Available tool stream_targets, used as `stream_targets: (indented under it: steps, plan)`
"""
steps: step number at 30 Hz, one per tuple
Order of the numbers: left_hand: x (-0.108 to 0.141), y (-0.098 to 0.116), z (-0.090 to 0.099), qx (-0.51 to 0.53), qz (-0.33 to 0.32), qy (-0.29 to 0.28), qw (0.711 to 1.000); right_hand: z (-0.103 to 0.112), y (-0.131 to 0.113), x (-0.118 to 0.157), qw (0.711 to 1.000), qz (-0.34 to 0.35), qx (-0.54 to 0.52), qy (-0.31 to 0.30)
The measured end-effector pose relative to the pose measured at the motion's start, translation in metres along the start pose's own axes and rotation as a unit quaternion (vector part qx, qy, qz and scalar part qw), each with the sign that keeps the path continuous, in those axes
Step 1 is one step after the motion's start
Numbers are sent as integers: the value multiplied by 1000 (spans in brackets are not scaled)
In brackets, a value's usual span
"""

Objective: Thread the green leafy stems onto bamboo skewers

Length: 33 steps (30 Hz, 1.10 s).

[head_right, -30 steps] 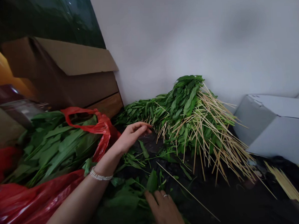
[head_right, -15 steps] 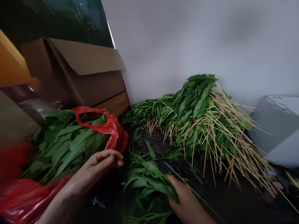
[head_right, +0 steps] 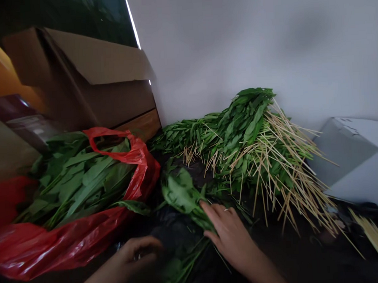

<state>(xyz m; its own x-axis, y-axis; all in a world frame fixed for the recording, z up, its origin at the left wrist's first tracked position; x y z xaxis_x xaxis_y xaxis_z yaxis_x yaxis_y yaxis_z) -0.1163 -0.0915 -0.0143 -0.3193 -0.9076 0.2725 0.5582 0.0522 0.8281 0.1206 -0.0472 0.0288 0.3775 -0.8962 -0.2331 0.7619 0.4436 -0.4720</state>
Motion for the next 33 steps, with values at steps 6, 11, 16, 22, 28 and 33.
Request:
stream_targets:
  steps: [6,11,16,22,28,33]
  plan:
    - [-5,8,14,-10,-43,47,998,28,35,27,993,-65,-43,87]
    - [-22,36,9,-41,-121,51,991,18,31,48,995,-70,-46,59]
    - [-39,60,-13,-52,-188,49,980,-19,12,52,993,-60,98,36]
    - [-35,68,-32,-83,-231,27,969,0,2,43,980,-39,155,116]
    - [-28,60,-22,-84,-188,18,978,79,-1,26,960,-115,42,250]
    - [-30,71,-8,-86,-186,34,978,102,20,-11,950,-167,-102,245]
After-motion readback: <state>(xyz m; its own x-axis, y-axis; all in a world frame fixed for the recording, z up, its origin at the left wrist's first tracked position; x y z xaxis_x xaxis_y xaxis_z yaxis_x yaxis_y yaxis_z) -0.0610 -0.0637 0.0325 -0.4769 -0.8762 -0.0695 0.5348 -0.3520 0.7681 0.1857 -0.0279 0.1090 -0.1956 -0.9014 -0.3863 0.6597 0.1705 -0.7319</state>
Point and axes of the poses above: each hand's wrist, its own x-axis away from the middle knuckle, its own z-axis out of the back of the hand, y = z × x, the point moved 9 cm from there along -x, towards the middle knuckle, and after that the axes turned 3 degrees about -z, right-handed, at the moved point
